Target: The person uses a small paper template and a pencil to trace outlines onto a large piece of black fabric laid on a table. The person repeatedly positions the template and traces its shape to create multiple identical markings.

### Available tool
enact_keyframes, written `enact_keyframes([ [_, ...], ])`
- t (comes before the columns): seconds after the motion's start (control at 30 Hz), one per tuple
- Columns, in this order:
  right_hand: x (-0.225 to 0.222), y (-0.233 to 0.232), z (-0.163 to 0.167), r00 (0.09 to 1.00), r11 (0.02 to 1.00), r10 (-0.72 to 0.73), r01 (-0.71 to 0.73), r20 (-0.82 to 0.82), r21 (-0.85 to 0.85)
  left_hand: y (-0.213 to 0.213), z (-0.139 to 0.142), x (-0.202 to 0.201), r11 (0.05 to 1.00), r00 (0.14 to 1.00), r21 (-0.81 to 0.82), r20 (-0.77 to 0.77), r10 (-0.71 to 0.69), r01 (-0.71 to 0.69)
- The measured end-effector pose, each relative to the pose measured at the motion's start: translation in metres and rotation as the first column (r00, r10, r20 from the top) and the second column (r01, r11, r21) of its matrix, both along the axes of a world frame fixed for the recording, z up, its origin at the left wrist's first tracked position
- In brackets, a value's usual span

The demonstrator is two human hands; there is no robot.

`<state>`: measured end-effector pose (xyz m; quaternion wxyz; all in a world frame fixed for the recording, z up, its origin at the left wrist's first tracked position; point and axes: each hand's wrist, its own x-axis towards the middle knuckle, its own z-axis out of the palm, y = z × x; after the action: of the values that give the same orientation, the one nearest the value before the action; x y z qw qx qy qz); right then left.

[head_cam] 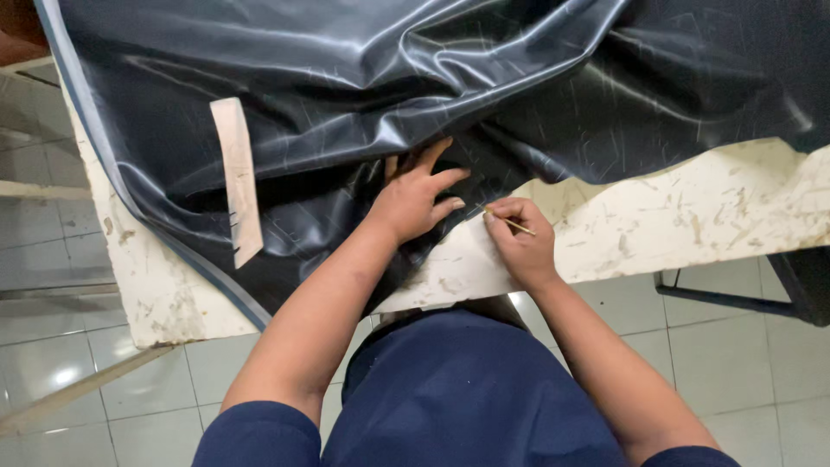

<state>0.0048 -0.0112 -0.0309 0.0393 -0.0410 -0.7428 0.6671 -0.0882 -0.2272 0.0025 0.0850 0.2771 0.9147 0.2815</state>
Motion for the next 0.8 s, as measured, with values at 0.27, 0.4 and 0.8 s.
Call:
enact_keyframes([
  [0.27, 0.001, -0.027, 0.002, 0.988, 0.981, -0.145, 0.15, -0.048, 0.124, -0.013, 0.013, -0.009, 0.989, 0.987, -0.106, 0.131, -0.09, 0.104],
  [0.4, 0.0, -0.034, 0.004, 0.98, 0.962, -0.19, 0.199, -0.062, 0.187, -0.014, 0.021, -0.008, 0.984, 0.978, -0.131, 0.184, -0.093, 0.118],
  [0.8, 0.013, -0.027, 0.017, 0.988, 0.989, -0.15, 0.15, -0.034, 0.006, -0.036, -0.007, 0.007, 0.99, 0.987, 0.086, 0.105, -0.118, 0.109],
])
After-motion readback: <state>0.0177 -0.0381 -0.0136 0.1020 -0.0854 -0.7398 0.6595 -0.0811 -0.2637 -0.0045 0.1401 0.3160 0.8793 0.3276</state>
